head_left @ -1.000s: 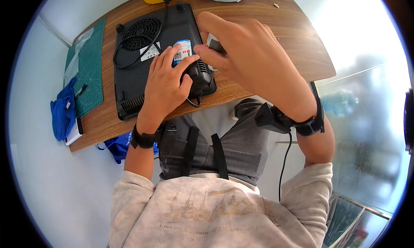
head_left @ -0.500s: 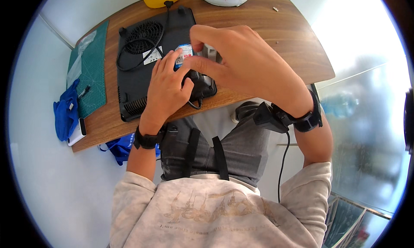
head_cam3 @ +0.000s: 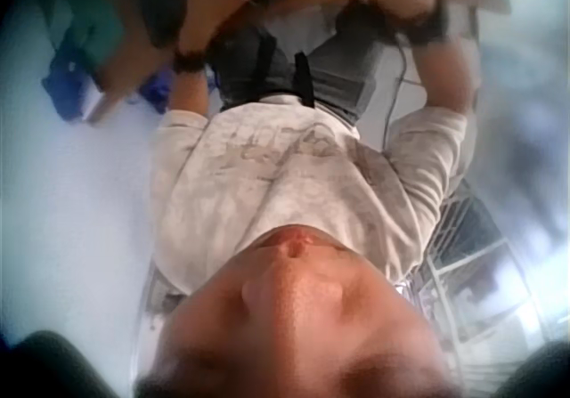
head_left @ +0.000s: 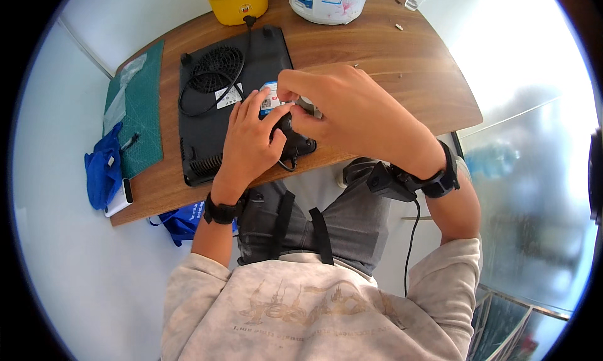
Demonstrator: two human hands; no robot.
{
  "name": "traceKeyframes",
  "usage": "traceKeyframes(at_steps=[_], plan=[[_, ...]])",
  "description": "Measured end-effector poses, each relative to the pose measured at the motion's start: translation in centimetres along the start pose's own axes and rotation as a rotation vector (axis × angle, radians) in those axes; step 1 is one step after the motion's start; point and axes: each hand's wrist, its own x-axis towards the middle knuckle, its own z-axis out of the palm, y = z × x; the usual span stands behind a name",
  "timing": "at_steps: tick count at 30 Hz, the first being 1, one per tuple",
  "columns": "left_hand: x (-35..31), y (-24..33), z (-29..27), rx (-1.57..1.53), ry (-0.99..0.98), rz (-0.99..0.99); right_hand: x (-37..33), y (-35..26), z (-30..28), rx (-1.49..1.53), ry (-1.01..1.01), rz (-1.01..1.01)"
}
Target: The person uses a screwdriver to remove multiple screws from the bottom of a black portable electric stove. After removing all screws, the person flips the unit over and separates the top cover to reveal the internal fan and circuit board.
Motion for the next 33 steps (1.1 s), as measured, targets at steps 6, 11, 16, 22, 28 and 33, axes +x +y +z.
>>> traceKeyframes(at_steps=[6,11,16,22,28,33], plan=[[0.2,-0.2,-0.3,-0.028,-0.054,-0.019,-0.2,-2.3,-1.4,-0.305,-0.097,0.186],[0.4,-0.2,-0.3,0.007,-0.113,-0.019,-0.7,-1.3,-0.7,-0.227,-0.074,0.184],[0.3,-0.4,0.3,-0.005,-0.097,-0.021,-1.5,-0.2,-0.4,-0.004,-0.028,0.136],[0.0,-0.6,0.2,-0.007,-0.094,-0.019,-1.5,-0.8,-0.6,-0.077,-0.051,0.153],[0.3,0.1,-0.8,-0.058,-0.128,-0.031,-1.4,-0.8,-0.7,-0.091,-0.107,0.217],[0.5,0.1,-1.2,-0.039,-0.173,-0.034,-1.9,0.6,-1.1,-0.052,-0.035,0.124]])
